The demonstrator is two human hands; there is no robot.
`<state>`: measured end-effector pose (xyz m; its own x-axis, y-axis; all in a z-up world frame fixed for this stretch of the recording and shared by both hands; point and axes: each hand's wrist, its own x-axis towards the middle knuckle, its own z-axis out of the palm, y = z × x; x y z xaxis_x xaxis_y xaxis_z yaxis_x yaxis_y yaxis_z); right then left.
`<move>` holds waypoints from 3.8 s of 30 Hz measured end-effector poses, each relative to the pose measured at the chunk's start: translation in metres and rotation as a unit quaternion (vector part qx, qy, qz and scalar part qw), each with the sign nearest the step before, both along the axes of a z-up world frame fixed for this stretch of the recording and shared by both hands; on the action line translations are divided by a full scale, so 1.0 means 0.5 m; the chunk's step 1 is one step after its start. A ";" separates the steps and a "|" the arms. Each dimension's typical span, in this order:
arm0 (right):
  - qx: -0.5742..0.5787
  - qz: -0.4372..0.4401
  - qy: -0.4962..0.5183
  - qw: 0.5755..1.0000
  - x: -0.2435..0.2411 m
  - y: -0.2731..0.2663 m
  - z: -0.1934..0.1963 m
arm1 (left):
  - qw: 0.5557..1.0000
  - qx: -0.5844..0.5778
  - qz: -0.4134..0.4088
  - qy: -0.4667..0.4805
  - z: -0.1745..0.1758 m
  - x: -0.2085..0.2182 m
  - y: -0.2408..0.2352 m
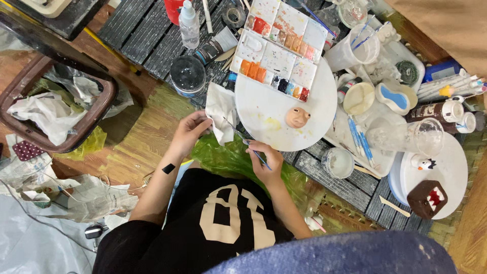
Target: The person paints details on two small ceramic figures, a white penguin and a tan face, using a fine brush and water-based paints. They dip the brush in water, wipe it on a tissue, and apply black and orange paint to the figures' features.
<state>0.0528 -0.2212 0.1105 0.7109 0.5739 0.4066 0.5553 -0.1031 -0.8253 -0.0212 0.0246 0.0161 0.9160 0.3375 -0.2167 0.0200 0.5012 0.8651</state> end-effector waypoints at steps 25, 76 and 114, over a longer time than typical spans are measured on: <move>-0.066 -0.021 -0.068 0.995 -0.017 0.026 0.020 | 0.983 -0.181 -0.009 -0.017 -0.026 0.020 -0.030; 0.228 -0.174 0.160 0.944 0.120 -0.155 0.090 | 0.900 0.401 0.047 -0.165 0.359 0.146 -0.144; -0.055 -0.138 0.002 0.989 0.601 0.062 0.173 | 0.702 0.699 -0.033 -0.134 0.223 0.165 -0.165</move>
